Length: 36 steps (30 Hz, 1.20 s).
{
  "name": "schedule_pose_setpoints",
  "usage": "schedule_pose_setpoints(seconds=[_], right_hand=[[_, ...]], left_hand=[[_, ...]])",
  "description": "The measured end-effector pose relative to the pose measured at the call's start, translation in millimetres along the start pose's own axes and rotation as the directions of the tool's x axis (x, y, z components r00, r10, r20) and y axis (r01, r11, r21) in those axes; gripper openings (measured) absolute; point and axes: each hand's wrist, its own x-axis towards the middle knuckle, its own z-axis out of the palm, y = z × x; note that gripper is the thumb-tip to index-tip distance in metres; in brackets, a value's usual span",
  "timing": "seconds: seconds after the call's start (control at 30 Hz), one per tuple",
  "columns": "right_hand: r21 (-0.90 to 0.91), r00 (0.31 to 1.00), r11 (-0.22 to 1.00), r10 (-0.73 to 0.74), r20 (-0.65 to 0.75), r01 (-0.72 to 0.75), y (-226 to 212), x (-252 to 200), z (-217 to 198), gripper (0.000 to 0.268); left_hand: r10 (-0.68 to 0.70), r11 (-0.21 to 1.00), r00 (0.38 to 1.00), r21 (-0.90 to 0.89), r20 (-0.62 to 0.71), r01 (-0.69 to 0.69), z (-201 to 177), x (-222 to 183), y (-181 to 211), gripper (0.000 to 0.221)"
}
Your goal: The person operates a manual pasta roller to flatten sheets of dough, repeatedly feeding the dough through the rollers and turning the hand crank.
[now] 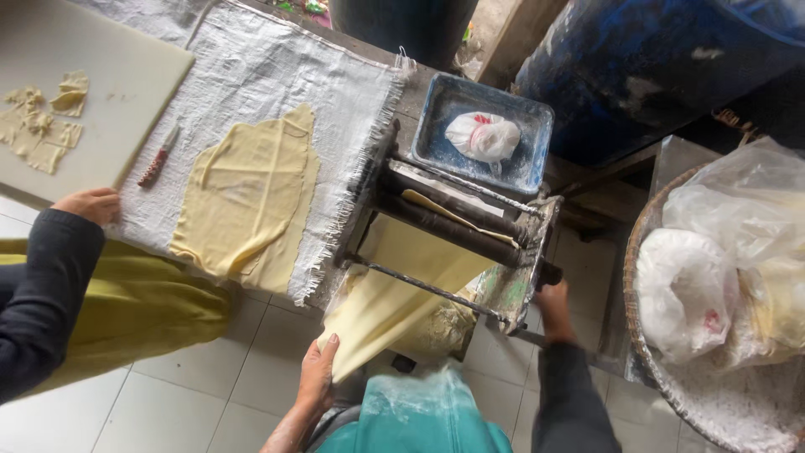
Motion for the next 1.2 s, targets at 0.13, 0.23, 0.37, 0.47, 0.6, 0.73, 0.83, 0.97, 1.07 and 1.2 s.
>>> schedule_pose_setpoints(seconds=[0.13, 0.23, 0.37, 0.47, 0.6, 0.73, 0.83, 0.97, 1.07, 1.2], right_hand=[[-0.416, 0.532, 0.907, 0.323, 0.783, 0.061, -71, -51, -51, 0.032], [-0.519, 0.391, 0.776, 0.629, 0.672, -0.358, -100, -59, -136, 0.042], [-0.51, 0.7, 0.804, 0.552, 0.453, -0.304, -113, -25, -221, 0.05], [-0.542, 0.918, 0.816, 0.349, 0.188, -0.2, -95, 8, -239, 0.03], [-0.655, 0.993, 0.756, -0.057, -0.1, -0.023, -9, 70, -252, 0.046], [-0.557, 0.977, 0.808, 0.211, -0.029, -0.191, 80, 164, -188, 0.045], [-0.459, 0.88, 0.839, 0.425, 0.213, -0.294, 104, 202, -98, 0.034], [-0.418, 0.712, 0.849, 0.509, 0.484, -0.323, 72, 143, 15, 0.038], [0.592, 0.791, 0.547, 0.537, 0.293, -0.591, 3, 17, 22, 0.041], [-0.364, 0.464, 0.847, 0.52, 0.717, -0.387, -75, -51, -44, 0.036]], left_hand=[[0.093, 0.993, 0.996, -0.077, -0.001, -0.093, 1, 6, 2, 0.037], [0.07, 0.995, 0.998, -0.073, 0.001, -0.07, 0, 6, 3, 0.036], [0.112, 0.994, 0.991, 0.015, -0.078, -0.111, 0, 17, 4, 0.038], [0.001, 0.998, 0.994, -0.061, -0.107, -0.008, -4, 25, -8, 0.041], [0.077, 0.992, 0.983, 0.111, -0.167, -0.059, -9, 30, -23, 0.039], [0.028, 1.0, 0.986, 0.013, -0.167, -0.026, 0, 13, -13, 0.036], [-0.007, 1.0, 0.976, 0.008, -0.218, 0.01, 6, -4, -2, 0.037], [0.042, 0.989, 0.981, -0.135, -0.19, -0.068, 6, -19, -1, 0.035], [0.058, 0.992, 0.995, -0.107, -0.083, -0.067, 5, -23, 3, 0.037], [0.099, 0.99, 0.995, -0.105, 0.02, -0.096, 14, -24, 11, 0.036]])
